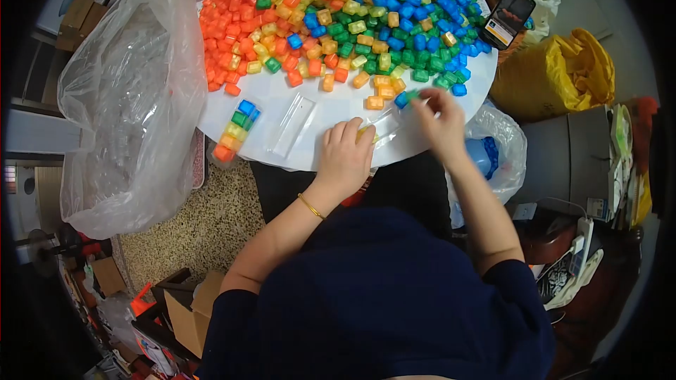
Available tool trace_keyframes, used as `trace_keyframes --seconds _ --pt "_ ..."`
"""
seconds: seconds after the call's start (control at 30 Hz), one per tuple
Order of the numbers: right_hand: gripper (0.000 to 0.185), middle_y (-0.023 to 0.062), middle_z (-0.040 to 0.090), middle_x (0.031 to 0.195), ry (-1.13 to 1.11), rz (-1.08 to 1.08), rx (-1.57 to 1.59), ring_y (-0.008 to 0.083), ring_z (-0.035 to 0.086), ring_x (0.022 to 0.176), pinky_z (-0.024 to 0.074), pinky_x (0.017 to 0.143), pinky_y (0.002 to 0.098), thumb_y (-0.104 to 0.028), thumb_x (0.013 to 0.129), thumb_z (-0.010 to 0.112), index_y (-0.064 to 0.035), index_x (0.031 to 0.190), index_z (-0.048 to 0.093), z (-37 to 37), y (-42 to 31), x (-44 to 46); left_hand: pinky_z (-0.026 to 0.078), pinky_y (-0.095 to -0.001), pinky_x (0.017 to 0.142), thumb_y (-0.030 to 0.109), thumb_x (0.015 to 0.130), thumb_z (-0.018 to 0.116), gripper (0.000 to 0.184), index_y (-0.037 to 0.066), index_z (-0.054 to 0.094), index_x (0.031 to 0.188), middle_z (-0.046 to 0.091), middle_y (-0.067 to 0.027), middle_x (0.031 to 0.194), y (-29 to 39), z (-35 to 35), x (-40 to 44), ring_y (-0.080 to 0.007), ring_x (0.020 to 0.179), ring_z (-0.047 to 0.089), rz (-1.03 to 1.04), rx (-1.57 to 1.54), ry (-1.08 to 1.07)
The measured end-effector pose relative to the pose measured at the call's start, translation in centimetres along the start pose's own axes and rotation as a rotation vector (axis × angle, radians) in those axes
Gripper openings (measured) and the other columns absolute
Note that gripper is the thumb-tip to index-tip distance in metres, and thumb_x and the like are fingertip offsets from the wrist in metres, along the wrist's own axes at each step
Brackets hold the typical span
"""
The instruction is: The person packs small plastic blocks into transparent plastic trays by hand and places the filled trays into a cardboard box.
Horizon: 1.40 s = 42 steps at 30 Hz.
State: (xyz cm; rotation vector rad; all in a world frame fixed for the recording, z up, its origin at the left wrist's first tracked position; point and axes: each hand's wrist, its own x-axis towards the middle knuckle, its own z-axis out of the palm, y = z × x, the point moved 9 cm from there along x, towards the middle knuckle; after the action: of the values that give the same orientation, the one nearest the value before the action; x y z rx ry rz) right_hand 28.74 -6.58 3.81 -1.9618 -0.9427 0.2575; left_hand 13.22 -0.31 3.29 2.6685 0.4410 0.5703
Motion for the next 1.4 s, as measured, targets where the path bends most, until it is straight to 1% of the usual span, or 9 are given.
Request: trace_keyframes --seconds 0.03,0.13,0.4,0.57,0.67,0.83,1.0,1.23,1.4 --pt "0.017 0.0125 0.062 0.087 -0.012 0.147 0.102 0.0259 0.058 0.074 0.0468 0.065 0.0320 -0.006 0.077 0.068 -0.0004 0.092 0.063 0.8 0.3 -1.5 0.036 -0.0397 0.089 0.011 0.077 0.063 0.039 0.009 0.058 0.116 0.053 -0.0130 0.115 0.0 -0.1 0.0 -0.0287 0.105 0.049 -0.041 0.006 0.043" --pt "0.015 0.0113 0.062 0.084 0.048 -0.391 -0.158 0.0273 0.057 0.069 0.0461 0.067 0.0338 -0.009 0.078 0.068 -0.0005 0.089 0.063 2.9 -3.2 -3.9 0.036 -0.0406 0.088 0.010 0.076 0.061 0.040 0.008 0.057 0.116 0.051 -0.0137 0.114 0.5 -0.3 0.1 -0.0286 0.104 0.049 -0.015 0.077 0.064" --pt "0.025 0.0144 0.060 0.087 -0.019 -0.082 -0.369 0.0281 0.061 0.073 0.0488 0.066 0.0360 -0.010 0.074 0.072 0.0003 0.095 0.063 1.7 0.6 2.2 0.036 -0.0417 0.086 0.007 0.074 0.057 0.044 0.006 0.056 0.118 0.050 -0.0159 0.111 1.3 -0.4 1.1 -0.0287 0.100 0.048 0.021 0.179 -0.003" --pt "0.031 0.0158 0.061 0.102 -0.122 -0.477 -0.154 0.0327 0.060 0.094 0.0497 0.079 0.0377 -0.002 0.072 0.069 0.0002 0.102 0.061 2.2 -3.5 -2.5 0.037 -0.0422 0.087 0.008 0.074 0.060 0.043 0.004 0.057 0.116 0.050 -0.0163 0.109 0.6 0.0 0.1 -0.0302 0.102 0.047 0.064 0.107 0.048" --pt "0.040 0.0184 0.056 0.121 -0.177 -0.639 -0.256 0.0351 0.051 0.115 0.0409 0.096 0.0434 -0.008 0.078 0.066 -0.0005 0.116 0.057 3.5 -3.1 -4.1 0.038 -0.0434 0.089 0.012 0.075 0.064 0.043 0.006 0.057 0.117 0.050 -0.0173 0.116 0.7 -0.7 0.5 -0.0323 0.106 0.048 -0.007 0.046 0.044" --pt "0.056 0.0200 0.029 0.147 -0.383 -0.408 -0.216 0.0366 0.024 0.138 0.0140 0.111 0.0526 -0.023 0.087 0.055 -0.0012 0.137 0.040 3.9 -2.8 -5.2 0.042 -0.0401 0.087 0.011 0.074 0.068 0.042 0.003 0.057 0.113 0.055 -0.0153 0.111 -1.2 -2.4 -0.1 -0.0320 0.100 0.052 -0.071 -0.142 0.026" --pt "0.028 0.0173 0.055 0.120 -0.131 -0.395 -0.050 0.0322 0.051 0.112 0.0398 0.096 0.0390 -0.008 0.084 0.059 0.0013 0.110 0.057 1.4 -2.9 -2.5 0.045 -0.0427 0.084 0.010 0.075 0.069 0.046 0.002 0.053 0.117 0.060 -0.0166 0.102 -9.7 -13.9 -4.3 -0.0352 0.095 0.056 -0.400 -0.045 0.331" --pt "0.040 0.0136 0.057 0.114 -0.403 -0.867 -0.040 0.0305 0.053 0.107 0.0392 0.093 0.0448 -0.006 0.073 0.067 -0.0044 0.112 0.057 11.0 -13.2 -3.2 0.044 -0.0443 0.087 0.031 0.066 0.078 0.078 0.002 0.043 0.129 0.060 -0.0183 0.107 -16.4 -15.1 -5.7 -0.0360 0.102 0.055 -0.569 0.150 0.062" --pt "0.025 0.0031 0.056 0.085 -0.358 -0.989 -0.349 0.0217 0.054 0.089 0.0353 0.093 0.0452 -0.009 0.068 0.065 -0.0087 0.093 0.062 14.9 -11.7 -3.1 0.045 -0.0415 0.087 0.034 0.065 0.079 0.079 -0.002 0.045 0.128 0.059 -0.0184 0.104 -16.9 -14.7 -5.6 -0.0345 0.099 0.056 -0.556 0.165 0.012"
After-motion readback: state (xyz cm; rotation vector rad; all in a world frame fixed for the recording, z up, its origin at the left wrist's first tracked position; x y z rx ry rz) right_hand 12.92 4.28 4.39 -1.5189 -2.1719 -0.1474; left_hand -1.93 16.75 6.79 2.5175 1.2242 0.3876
